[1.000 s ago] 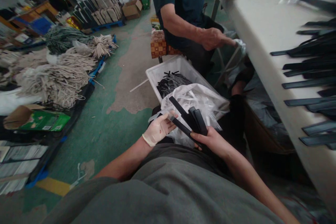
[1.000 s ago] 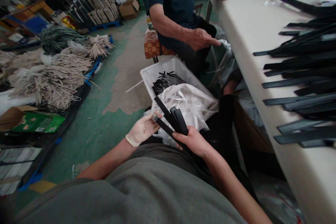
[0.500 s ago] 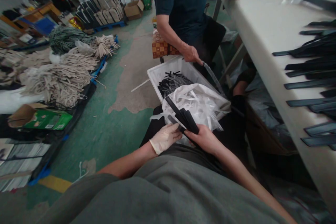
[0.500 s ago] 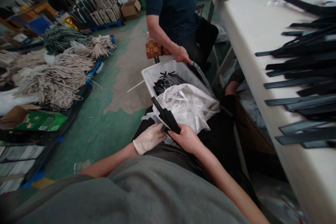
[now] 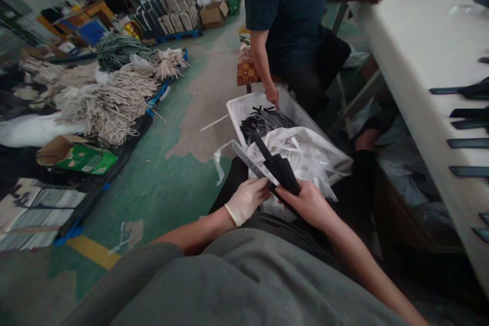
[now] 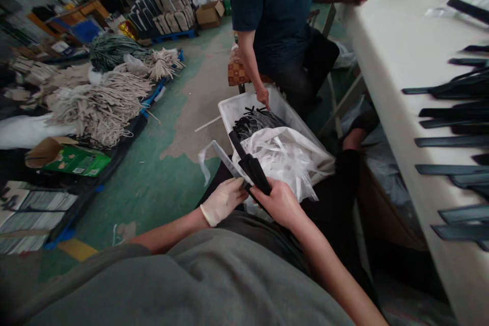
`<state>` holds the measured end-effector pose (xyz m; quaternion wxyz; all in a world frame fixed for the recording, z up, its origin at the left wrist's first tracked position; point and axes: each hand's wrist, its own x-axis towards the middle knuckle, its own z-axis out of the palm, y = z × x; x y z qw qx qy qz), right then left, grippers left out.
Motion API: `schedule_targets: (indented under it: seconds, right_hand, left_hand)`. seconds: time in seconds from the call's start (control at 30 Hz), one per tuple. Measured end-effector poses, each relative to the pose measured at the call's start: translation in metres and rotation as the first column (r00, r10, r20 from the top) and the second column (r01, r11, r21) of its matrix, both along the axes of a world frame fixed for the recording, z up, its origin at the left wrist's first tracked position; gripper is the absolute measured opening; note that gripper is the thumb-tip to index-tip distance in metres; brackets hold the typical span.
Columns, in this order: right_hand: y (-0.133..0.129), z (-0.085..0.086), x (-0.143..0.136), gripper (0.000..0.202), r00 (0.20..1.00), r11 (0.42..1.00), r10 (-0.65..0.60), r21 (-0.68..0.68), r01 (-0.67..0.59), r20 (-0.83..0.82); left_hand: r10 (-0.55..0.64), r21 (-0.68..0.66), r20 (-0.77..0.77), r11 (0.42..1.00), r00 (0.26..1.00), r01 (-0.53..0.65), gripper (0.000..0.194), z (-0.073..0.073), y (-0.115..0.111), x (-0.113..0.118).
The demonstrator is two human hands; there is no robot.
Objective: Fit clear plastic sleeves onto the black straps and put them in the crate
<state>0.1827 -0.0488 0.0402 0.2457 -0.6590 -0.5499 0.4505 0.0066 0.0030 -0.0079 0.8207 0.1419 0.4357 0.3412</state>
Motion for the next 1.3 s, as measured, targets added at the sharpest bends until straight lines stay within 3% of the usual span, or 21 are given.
schedule_targets:
  seconds: [0.13, 0.3, 0.53, 0.73, 0.9, 1.1, 1.3]
  right_hand:
    - [-0.002, -0.002, 0.002, 0.032, 0.995, 0.998, 0.069, 0.006, -0.069, 0.071]
    - [0.012, -0.008, -0.01, 0.03, 0.98, 0.999, 0.02, 0.026, -0.026, 0.198]
    - [0.008, -0.005, -0.007, 0.03, 0.976, 0.986, 0.16, -0.08, -0.149, 0.148]
    - [0.015, -0.007, -0.016, 0.027, 0.977, 0.995, 0.099, -0.045, -0.092, 0.191]
    - [0.008, -0.003, -0.006, 0.029, 0.979, 0.982, 0.177, -0.081, -0.169, 0.1]
    - [0.011, -0.007, -0.009, 0.028, 0.986, 0.994, 0.093, -0.076, -0.083, 0.137]
    - [0.005, -0.006, -0.002, 0.03, 0.986, 0.993, 0.113, -0.046, -0.108, 0.121]
  left_hand:
    - [0.117, 0.0, -0.034, 0.993, 0.993, -0.118, 0.037, -0.004, 0.005, -0.01]
    - [0.039, -0.086, -0.012, 0.995, 0.999, -0.04, 0.041, -0.004, -0.005, -0.006]
    - [0.187, -0.03, -0.063, 0.982, 0.98, -0.189, 0.036, -0.011, 0.007, -0.015]
    - [0.012, -0.049, -0.024, 0.999, 1.0, -0.013, 0.039, -0.007, -0.006, -0.007]
    - [0.207, 0.013, -0.075, 0.978, 0.975, -0.207, 0.034, -0.009, 0.011, -0.015]
    - [0.087, -0.112, -0.041, 0.989, 0.995, -0.091, 0.036, -0.014, 0.005, -0.01]
    - [0.142, 0.015, -0.065, 0.99, 0.988, -0.142, 0.035, -0.009, 0.003, -0.013]
